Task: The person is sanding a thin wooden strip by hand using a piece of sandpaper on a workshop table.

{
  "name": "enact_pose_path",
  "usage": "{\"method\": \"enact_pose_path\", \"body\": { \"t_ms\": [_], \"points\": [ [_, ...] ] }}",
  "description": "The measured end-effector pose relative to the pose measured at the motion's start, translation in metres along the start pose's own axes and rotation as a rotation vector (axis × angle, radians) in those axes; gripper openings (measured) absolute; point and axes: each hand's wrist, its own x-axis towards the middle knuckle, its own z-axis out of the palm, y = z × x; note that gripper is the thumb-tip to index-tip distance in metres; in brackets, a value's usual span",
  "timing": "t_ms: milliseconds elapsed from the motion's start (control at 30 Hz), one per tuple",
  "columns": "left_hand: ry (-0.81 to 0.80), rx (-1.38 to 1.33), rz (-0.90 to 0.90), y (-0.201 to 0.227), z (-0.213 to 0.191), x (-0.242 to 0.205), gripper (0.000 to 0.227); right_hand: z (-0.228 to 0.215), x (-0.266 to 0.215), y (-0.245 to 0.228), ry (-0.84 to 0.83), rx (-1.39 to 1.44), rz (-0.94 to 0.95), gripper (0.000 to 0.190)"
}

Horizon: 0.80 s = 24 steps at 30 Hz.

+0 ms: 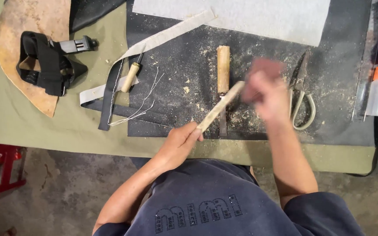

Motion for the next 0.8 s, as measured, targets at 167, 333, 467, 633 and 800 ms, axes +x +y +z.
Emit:
{"method": "enact_pose_path", "body": {
  "t_ms": [167, 333, 467, 633, 800],
  "points": [
    [0.085, -0.039, 0.001, -0.008, -0.004, 0.011, 0.028, -0.002, -0.020, 0.013, 0.077, 0.204, -0.004, 0.044],
    [0.045, -0.040, 0.059, -0.007, 0.009, 0.034, 0.028, 0.039, -0.046, 0.062, -0.254, 0.217, 0.249, 0.041],
    [0.058, -0.013, 0.096, -0.011, 0.012, 0.034, 0.026, 0.046, -0.049, 0.047, -0.263, 0.253, 0.168, 0.056],
    [0.064, -0.017, 0.102, -0.010, 0.021, 0.037, 0.024, 0.035, -0.036, 0.079, -0.338, 0.308, 0.238, 0.056],
    [0.020, -0.014, 0.074, -0.015, 0.026, 0.041, 0.027, 0.027, -0.029, 0.099, -0.336, 0.432, 0.304, 0.050]
  ]
}}
